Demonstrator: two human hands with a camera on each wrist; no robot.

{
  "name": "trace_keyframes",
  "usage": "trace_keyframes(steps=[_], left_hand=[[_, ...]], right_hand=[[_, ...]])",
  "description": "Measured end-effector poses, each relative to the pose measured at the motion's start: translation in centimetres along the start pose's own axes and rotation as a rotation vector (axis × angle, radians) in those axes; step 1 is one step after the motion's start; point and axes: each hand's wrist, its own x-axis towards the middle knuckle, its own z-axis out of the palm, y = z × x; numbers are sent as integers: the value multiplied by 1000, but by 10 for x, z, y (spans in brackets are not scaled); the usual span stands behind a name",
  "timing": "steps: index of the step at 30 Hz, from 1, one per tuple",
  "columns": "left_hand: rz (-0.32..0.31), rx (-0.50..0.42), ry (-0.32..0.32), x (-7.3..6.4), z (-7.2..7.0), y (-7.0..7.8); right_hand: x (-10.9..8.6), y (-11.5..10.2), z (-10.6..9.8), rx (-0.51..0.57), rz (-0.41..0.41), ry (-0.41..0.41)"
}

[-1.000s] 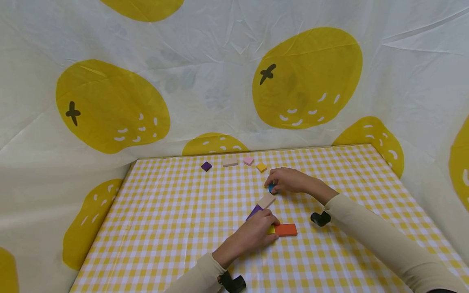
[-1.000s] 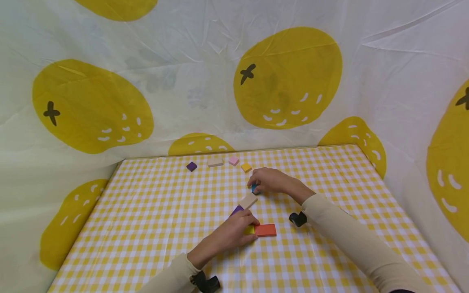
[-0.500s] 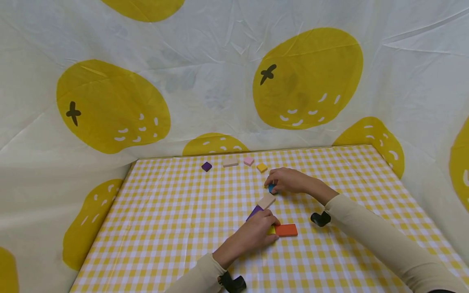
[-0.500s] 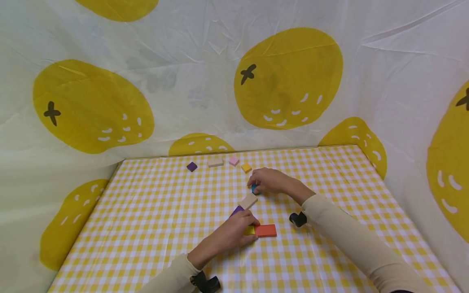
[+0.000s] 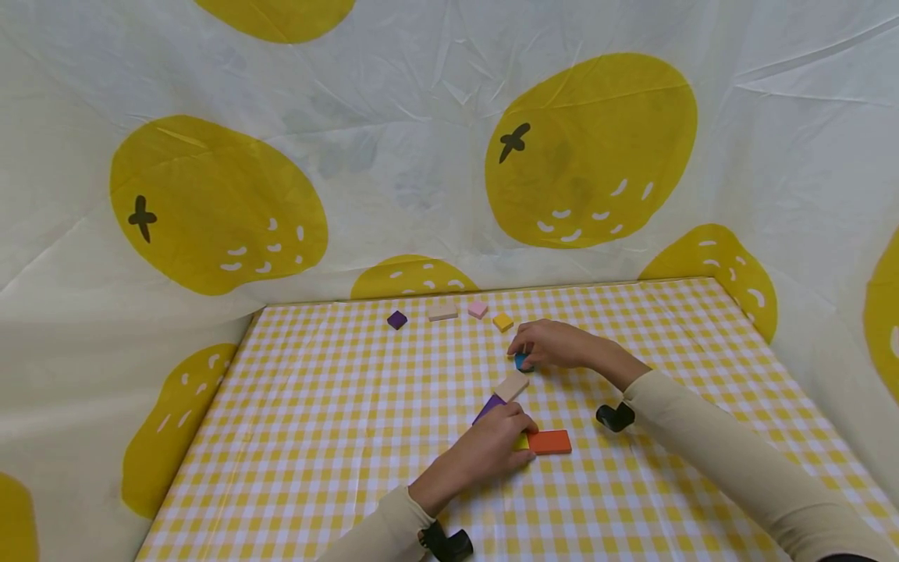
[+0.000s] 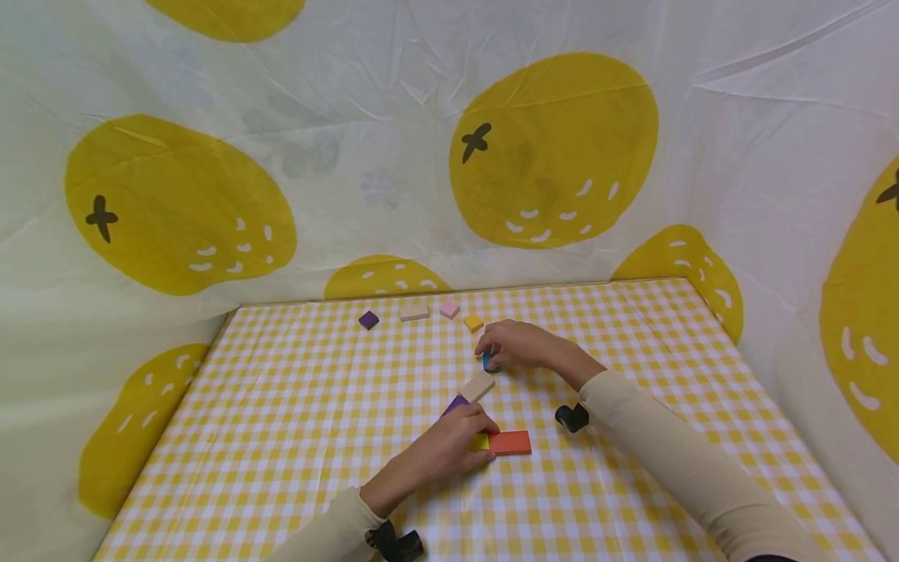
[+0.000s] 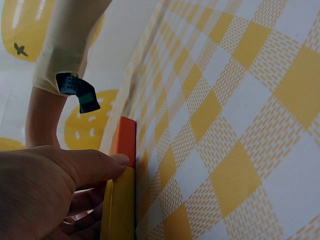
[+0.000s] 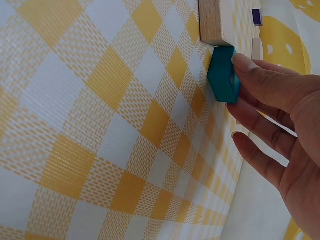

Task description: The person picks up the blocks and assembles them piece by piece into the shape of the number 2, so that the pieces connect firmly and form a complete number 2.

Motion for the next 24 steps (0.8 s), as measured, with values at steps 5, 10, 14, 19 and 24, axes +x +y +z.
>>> trace_keyframes(steps=[5, 10, 14, 19, 24], left_hand=[[-7, -4, -6, 0, 0, 0], [-7, 20, -9, 0, -1, 0], [-13, 25, -13, 1, -1, 1], [-13, 17, -9, 0, -1, 1], [-8, 21, -2, 0, -1, 1]], right_hand=[[-1, -2, -2, 11, -3, -6], [-1, -1, -1, 4, 1, -4], [-2, -2, -1, -4, 7, -4], [-3, 0, 0, -10, 10, -4], [-3, 1, 1, -7, 9, -2]])
